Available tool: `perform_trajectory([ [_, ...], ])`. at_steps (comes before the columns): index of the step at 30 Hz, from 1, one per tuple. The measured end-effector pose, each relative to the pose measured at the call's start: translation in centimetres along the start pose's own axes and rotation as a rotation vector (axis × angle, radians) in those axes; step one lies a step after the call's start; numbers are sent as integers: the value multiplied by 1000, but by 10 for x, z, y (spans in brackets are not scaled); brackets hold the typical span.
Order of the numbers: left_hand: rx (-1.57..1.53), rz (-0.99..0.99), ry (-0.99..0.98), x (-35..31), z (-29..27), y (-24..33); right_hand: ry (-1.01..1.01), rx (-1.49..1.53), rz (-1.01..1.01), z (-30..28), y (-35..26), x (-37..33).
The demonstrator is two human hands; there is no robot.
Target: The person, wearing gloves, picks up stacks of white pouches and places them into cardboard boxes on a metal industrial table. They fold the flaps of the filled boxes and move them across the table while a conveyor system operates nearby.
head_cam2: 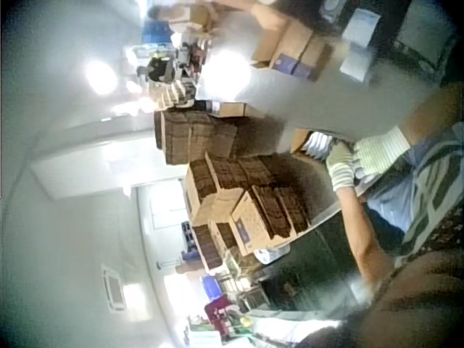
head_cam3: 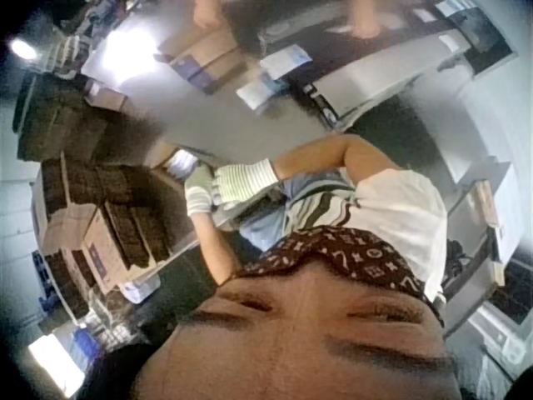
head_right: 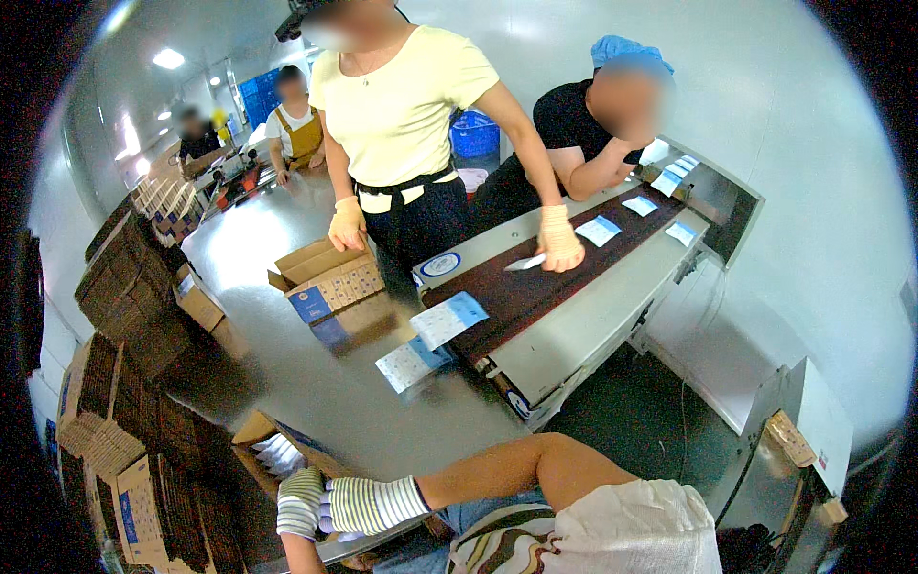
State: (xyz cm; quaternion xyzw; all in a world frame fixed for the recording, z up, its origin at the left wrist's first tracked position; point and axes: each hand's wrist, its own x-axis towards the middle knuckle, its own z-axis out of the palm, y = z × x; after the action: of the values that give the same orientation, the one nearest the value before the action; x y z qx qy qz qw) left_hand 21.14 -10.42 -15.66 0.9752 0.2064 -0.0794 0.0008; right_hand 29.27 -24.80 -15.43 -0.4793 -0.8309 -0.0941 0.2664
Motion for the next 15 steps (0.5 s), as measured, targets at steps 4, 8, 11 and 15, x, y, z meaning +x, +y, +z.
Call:
perform_trajectory([
  [4,-2,63,97,-4,-7,4,90,-8,-19,3,-1,0],
  [8,106,25,91,-8,-36,15,164,-10,-11,6,2,-2],
  [11,71,-41,752,-26,-41,15,99,-11,8,2,-1,2],
  [15,237,-166,284,-26,-15,-2,65,33,-29,7,-1,8],
])
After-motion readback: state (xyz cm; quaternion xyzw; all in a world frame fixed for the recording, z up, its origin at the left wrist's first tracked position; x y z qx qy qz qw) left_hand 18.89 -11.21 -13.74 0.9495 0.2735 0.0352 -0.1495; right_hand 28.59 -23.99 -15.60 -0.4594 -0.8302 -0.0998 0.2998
